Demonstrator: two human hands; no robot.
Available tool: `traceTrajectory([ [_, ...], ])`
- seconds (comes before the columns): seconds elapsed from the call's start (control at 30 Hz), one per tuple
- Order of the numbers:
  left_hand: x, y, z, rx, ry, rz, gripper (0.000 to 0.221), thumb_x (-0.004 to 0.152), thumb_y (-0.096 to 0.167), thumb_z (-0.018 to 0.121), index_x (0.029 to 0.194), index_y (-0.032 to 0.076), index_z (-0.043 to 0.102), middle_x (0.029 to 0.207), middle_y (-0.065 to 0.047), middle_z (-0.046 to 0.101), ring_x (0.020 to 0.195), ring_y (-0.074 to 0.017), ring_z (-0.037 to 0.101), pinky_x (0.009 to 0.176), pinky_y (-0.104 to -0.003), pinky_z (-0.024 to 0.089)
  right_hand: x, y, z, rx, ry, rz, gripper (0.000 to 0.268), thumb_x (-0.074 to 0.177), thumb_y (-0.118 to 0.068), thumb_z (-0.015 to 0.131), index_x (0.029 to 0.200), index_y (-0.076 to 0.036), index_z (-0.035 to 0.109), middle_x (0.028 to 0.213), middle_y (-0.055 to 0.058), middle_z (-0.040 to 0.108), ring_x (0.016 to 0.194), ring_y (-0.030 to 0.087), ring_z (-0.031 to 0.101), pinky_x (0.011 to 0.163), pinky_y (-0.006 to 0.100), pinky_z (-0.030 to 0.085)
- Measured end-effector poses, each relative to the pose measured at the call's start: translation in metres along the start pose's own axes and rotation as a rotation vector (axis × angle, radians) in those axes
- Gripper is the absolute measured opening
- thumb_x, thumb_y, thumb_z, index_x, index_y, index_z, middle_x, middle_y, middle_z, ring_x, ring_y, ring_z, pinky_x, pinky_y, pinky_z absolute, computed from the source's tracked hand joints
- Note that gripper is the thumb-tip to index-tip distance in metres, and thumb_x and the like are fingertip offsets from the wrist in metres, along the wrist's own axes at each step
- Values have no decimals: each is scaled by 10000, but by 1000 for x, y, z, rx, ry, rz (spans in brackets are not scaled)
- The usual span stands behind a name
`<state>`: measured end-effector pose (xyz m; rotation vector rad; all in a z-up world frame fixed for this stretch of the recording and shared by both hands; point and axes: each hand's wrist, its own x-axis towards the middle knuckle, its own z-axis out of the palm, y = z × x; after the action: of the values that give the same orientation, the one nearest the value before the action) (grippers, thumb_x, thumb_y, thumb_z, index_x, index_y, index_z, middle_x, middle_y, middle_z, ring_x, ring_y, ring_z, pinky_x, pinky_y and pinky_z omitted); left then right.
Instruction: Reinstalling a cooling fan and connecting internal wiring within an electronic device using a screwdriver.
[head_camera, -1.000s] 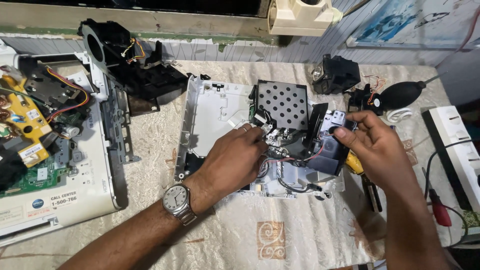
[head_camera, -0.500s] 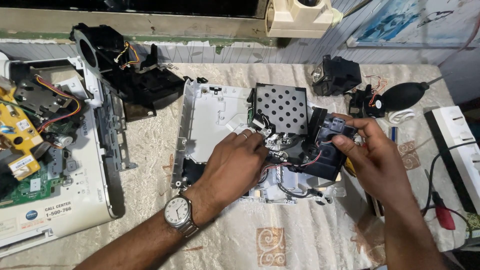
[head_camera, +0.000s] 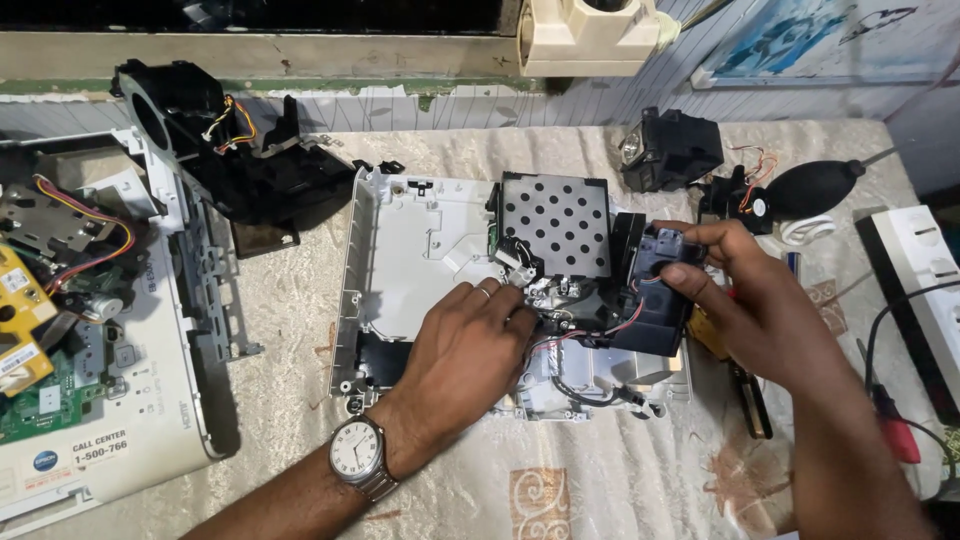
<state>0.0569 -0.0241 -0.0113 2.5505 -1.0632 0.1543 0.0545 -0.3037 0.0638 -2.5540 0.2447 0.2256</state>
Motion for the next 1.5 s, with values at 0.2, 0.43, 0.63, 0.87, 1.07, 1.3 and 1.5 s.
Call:
traceTrajectory([
  [0.2,0,1,8,19,80,14,186,800,2,741,978,54,733,996,-100,707,766,-232,663,645,-423,562,6,-5,-5,96,-11,-69,351,968,-292,605,1270,-115,594,1153,35,708,1053,162,663,858,337,482],
  [0.43,-2,9,6,36,100,-13,236,776,-95,701,990,6,709,1158,-193,723,949,-311,717,765,-444,632,2,3,9,212,59,-151,322,971,-230,617,1249,-84,549,1191,54,755,1046,162,695,865,325,492],
  [0.63,-2,11,14,19,142,-19,214,797,-86,661,978,14,715,982,-128,713,860,-272,641,681,-431,583,3,8,11,240,122,-270,306,949,-204,643,1191,-59,525,1398,90,685,1147,173,676,917,321,510],
  [0.87,-2,8,22,22,159,14,127,763,62,698,889,51,714,906,-88,673,840,-244,601,697,-423,555,1,15,-2,158,-148,-624,1259,543,-204,947,1571,-80,229,1663,174,240,1560,336,241,1228,477,305],
  [1.07,-1,8,23,40,214,19,97,806,33,655,897,35,686,880,-93,636,809,-250,576,663,-408,529,5,24,1,66,-56,-619,1241,539,-215,979,1555,-27,291,1530,185,391,1440,332,406,1178,427,375],
  [1.3,0,7,26,-5,216,9,185,811,-55,634,955,35,705,852,-79,651,741,-222,570,601,-372,533,9,11,-5,100,-39,-600,1203,550,-153,963,1558,-5,323,1579,181,433,1446,312,451,1188,393,359],
  [1.5,-1,7,23,12,216,35,227,773,-39,666,994,12,679,944,-126,649,756,-254,590,590,-396,539,13,14,-7,168,-77,-500,1167,574,-208,924,1564,-91,316,1617,178,380,1498,424,381,1149,599,385],
])
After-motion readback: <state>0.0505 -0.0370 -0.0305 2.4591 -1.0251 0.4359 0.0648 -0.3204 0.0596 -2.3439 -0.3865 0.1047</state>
